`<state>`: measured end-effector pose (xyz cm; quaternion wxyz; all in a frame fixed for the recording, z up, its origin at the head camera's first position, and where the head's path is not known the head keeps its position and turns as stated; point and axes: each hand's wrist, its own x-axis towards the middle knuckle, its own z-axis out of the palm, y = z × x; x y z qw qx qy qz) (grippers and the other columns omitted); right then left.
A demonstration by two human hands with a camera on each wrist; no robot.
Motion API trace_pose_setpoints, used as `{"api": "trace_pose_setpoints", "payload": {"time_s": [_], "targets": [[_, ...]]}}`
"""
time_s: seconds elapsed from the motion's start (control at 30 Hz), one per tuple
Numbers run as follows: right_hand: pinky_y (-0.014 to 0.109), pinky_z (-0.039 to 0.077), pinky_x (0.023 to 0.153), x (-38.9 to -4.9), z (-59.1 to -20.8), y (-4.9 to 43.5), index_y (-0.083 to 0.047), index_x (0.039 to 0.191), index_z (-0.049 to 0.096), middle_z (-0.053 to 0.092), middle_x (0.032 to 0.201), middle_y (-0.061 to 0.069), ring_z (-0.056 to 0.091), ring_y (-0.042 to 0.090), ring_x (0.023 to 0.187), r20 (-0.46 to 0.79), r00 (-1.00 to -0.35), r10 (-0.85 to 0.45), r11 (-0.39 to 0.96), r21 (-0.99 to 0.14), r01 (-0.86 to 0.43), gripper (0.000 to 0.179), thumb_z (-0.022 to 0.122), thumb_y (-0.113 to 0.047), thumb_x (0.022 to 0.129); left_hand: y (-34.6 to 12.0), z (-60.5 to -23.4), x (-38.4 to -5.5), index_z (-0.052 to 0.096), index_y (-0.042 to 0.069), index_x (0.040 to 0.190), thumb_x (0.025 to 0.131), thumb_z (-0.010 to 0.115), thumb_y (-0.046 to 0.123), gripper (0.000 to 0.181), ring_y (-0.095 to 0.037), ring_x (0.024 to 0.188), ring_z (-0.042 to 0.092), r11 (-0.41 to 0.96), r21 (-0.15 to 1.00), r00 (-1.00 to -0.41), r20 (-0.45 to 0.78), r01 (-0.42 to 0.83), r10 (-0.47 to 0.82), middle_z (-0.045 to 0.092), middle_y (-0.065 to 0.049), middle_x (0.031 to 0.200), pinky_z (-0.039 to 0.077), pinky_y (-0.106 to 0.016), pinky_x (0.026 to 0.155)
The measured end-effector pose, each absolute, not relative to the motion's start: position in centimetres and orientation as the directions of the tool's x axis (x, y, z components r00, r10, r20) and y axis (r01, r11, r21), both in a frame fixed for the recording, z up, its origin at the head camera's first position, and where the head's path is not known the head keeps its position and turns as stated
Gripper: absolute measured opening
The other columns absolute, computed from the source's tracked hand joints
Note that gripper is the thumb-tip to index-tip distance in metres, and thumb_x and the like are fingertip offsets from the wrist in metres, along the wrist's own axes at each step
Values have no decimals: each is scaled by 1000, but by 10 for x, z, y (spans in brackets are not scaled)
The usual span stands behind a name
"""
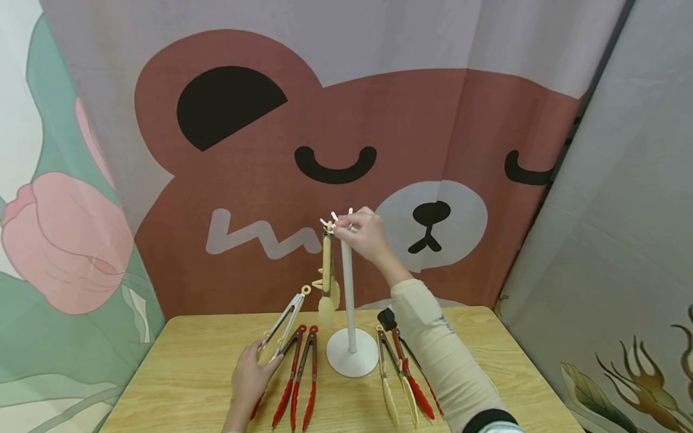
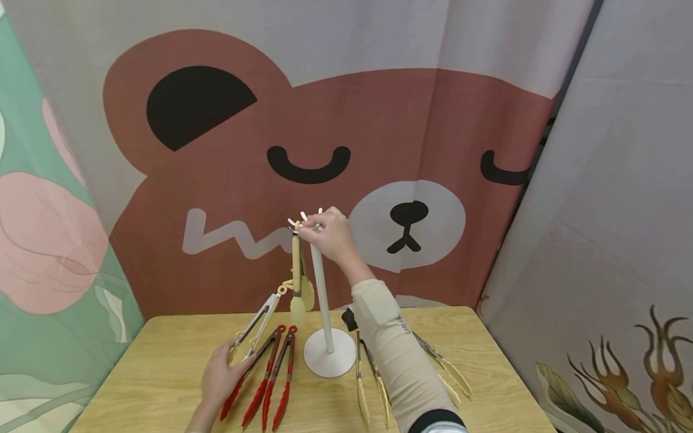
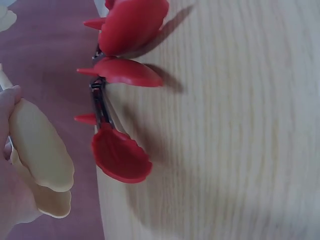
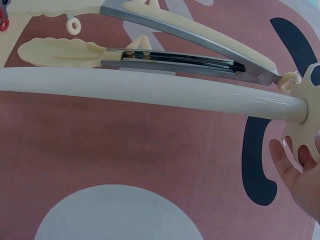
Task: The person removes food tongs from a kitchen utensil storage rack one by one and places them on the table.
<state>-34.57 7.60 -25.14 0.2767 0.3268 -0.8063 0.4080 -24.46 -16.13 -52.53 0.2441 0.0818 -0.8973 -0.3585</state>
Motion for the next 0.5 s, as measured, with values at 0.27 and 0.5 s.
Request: {"api": "trace_pose_setpoints", "payload": {"time_s": [0.27, 0.5], "targets": [[31, 44, 67, -347, -253, 75, -7, 78, 73, 63, 86, 3, 50, 14, 81, 713, -634, -298, 452, -480, -752, 22, 63, -26, 75, -165, -532, -246, 56, -4, 112, 68, 72, 46, 68, -40, 95, 53, 771, 636, -850, 420, 24, -319, 56, -24, 108, 43, -50, 75], [30, 43, 65, -347, -253, 74, -8, 80, 73, 65, 89, 2, 50, 14, 81, 716, -626, -308, 459, -465, -757, 21, 63, -27, 75, -168, -534, -247, 55, -3, 115, 69, 74, 34, 63, -42, 97, 52, 800, 599, -865, 381, -38, -326, 55, -25, 110, 41, -53, 72]]}}
